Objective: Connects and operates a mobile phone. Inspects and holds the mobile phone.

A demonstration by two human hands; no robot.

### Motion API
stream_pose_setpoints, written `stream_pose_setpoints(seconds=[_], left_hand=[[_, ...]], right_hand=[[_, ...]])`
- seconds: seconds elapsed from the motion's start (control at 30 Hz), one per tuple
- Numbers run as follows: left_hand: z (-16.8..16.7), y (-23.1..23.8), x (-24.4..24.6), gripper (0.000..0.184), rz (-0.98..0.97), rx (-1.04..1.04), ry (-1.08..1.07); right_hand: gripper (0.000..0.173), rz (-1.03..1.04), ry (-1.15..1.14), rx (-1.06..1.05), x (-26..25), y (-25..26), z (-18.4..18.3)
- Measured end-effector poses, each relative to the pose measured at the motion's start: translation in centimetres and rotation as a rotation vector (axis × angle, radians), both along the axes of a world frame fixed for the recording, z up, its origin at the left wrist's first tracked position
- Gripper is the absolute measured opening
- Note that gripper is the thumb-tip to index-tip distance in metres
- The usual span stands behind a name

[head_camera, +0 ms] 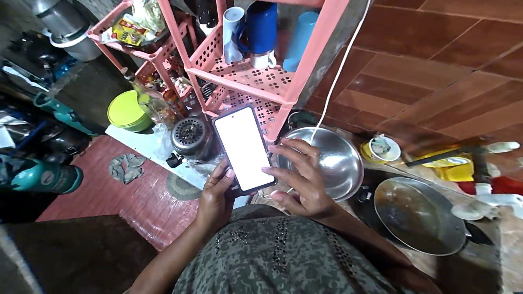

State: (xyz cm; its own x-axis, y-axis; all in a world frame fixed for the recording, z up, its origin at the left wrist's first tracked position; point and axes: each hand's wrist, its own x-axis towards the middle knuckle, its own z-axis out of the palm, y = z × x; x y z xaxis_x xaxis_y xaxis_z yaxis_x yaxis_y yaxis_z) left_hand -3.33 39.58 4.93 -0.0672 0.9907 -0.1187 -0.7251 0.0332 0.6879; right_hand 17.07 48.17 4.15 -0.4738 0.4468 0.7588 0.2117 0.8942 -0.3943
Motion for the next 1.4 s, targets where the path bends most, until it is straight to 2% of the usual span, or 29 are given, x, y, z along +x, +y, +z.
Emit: stream_pose_setpoints(seconds=[0.57, 0.87, 1.4], left_hand=[[0.0, -2.5, -0.1, 0.035, 0.065, 0.017, -0.007], [0.0, -3.4, 0.1, 0.035, 0.065, 0.029, -0.006], [0.3, -4.4, 0.8, 0.037, 0.095, 0.002, 0.043]], right_hand=[[0.047, 0.071, 0.009, 0.009, -0.9, -1.1, 0.0], [0.056, 0.061, -0.029, 0.008, -1.0, -1.8, 0.2], [0.06, 0.152, -0.044, -0.006, -0.6, -1.9, 0.0]])
